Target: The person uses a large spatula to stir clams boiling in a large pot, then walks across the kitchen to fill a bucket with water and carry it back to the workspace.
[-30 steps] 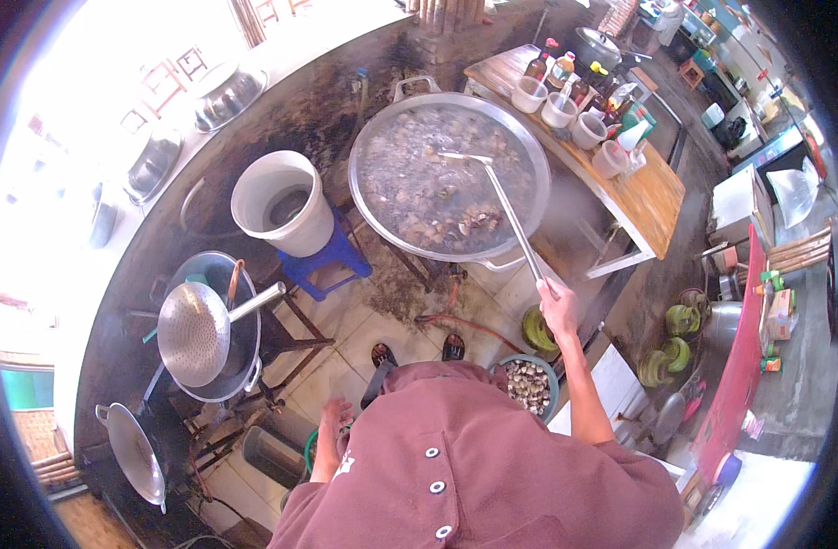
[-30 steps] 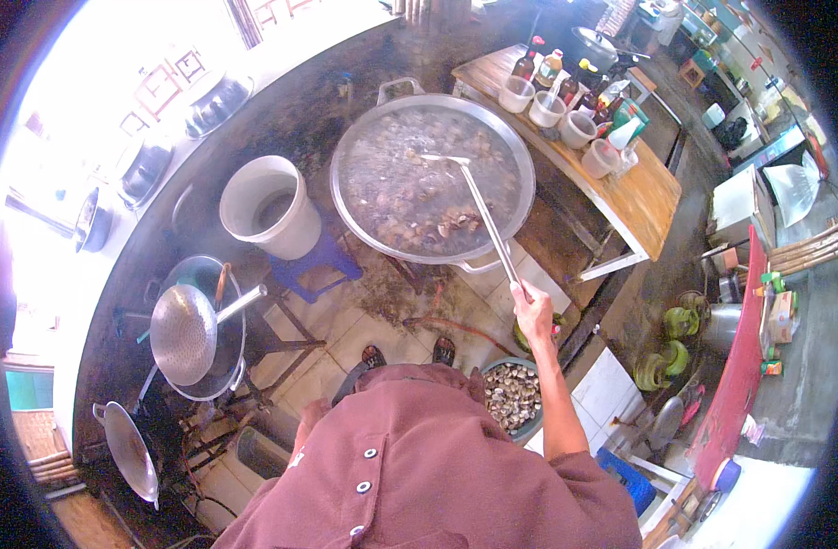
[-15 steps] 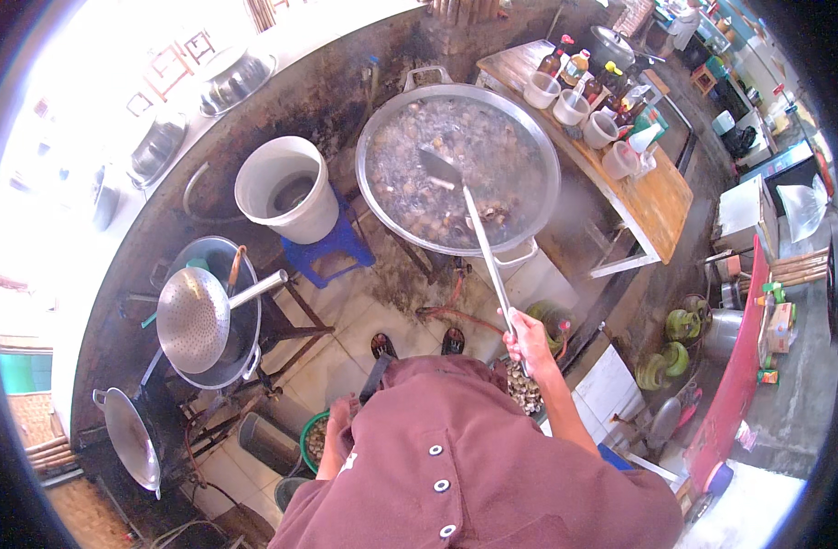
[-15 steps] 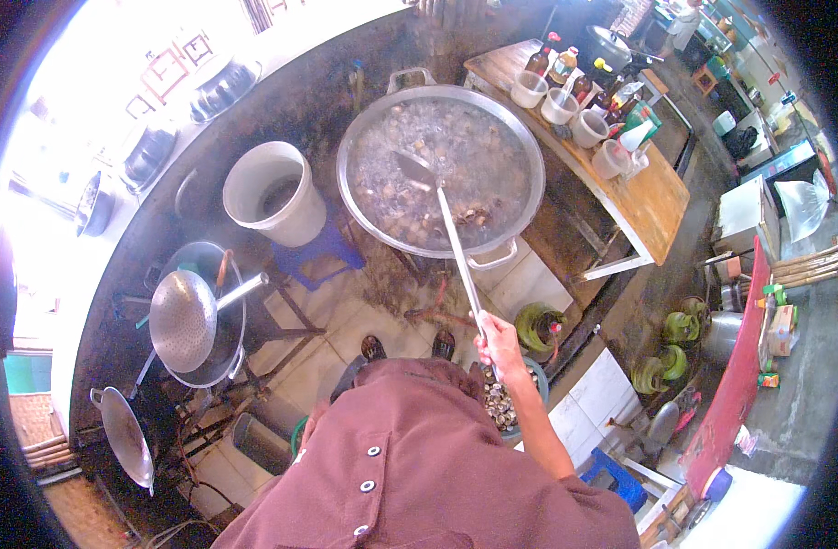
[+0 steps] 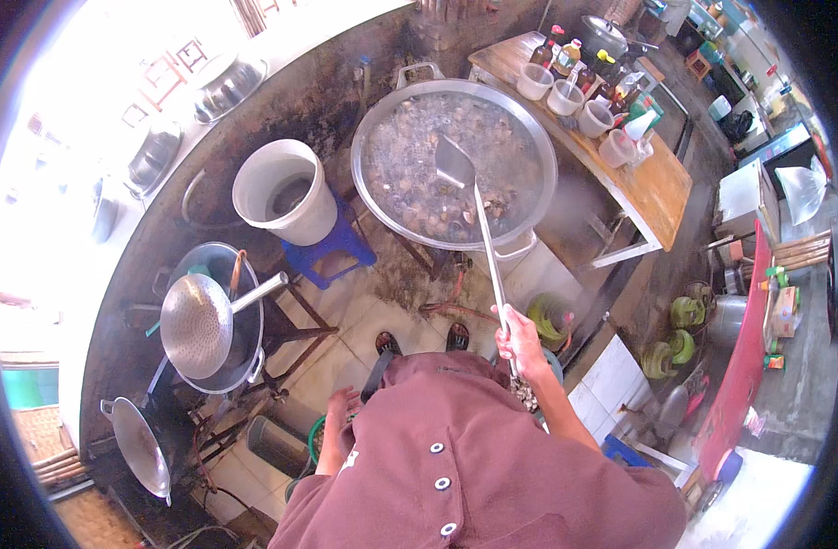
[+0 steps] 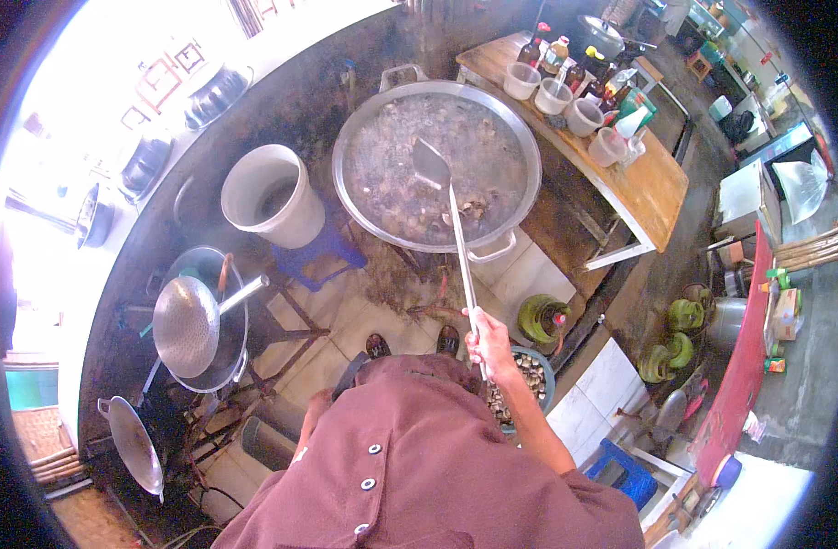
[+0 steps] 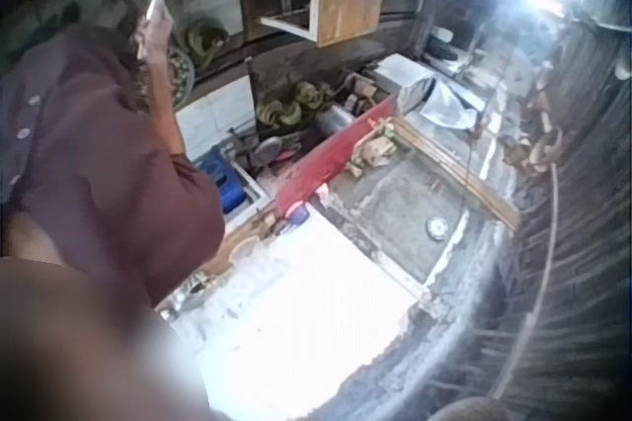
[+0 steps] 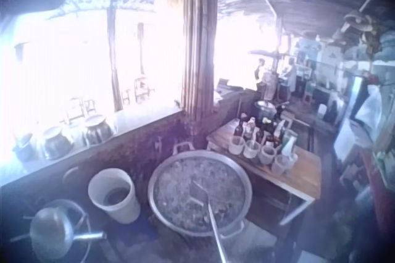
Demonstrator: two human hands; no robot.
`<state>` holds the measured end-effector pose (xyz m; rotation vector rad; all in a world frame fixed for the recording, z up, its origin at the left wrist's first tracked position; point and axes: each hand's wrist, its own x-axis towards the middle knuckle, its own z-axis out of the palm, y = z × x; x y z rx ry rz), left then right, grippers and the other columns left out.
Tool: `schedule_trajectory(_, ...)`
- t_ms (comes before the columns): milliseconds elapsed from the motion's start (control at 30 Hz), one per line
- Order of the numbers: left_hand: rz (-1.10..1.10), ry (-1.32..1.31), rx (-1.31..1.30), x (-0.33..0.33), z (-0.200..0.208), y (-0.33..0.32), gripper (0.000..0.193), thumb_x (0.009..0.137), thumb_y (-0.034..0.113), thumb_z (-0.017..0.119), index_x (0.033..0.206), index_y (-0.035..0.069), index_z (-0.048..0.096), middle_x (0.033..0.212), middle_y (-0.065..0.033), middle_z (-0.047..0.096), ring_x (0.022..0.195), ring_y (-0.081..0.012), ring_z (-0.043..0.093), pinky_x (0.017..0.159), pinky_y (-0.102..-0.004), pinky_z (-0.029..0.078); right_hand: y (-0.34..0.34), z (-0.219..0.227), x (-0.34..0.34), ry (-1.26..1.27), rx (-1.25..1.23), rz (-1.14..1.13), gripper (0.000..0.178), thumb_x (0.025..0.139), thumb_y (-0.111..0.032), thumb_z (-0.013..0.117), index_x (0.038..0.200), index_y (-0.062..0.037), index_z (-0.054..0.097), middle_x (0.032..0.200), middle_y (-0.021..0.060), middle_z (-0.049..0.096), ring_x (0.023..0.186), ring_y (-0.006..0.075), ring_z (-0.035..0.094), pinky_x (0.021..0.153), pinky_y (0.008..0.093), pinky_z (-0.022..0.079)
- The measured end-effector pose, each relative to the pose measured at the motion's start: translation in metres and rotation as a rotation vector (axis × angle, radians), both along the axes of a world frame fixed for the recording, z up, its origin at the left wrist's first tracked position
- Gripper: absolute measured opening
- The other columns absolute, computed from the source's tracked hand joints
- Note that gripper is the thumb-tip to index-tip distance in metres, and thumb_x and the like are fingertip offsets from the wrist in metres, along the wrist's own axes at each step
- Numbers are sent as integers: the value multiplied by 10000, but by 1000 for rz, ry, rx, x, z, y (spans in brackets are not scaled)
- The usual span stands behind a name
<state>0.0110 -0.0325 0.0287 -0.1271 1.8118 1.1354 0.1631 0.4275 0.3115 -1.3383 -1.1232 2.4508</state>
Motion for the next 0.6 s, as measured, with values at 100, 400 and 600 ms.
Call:
schedule_trajectory(100, -133, 60, -122, 3, -4, 3, 359, 927, 275, 463, 1230, 102, 547, 1038, -93, 609, 764, -208, 550, 646, -375, 494, -1, -1, -5, 46, 95, -51, 363, 999, -378, 492, 1183, -73, 566, 573, -23, 450, 408, 38, 358, 341, 198, 300)
schedule_trajectory(400, -111, 23, -6, 8, -12, -3, 350, 941, 266, 437, 1237, 112, 545, 1026, -71, 594, 762, -193, 523, 666, -375, 489, -1, -2, 15, -127, 224, 65, 348, 1015, -353, 462, 1189, -73, 572, 588, -28, 452, 406, 23, 342, 345, 193, 302)
schedule_trajectory(600, -142, 75, 85, 6, -8, 2, 346, 951, 259, 419, 1241, 119, 544, 1019, -57, 584, 761, -183, 506, 679, -374, 485, -6, 0, 14, -92, 236, 0, 330, 998, -345, 499, 1157, -71, 593, 567, -23, 456, 400, 38, 371, 334, 200, 304)
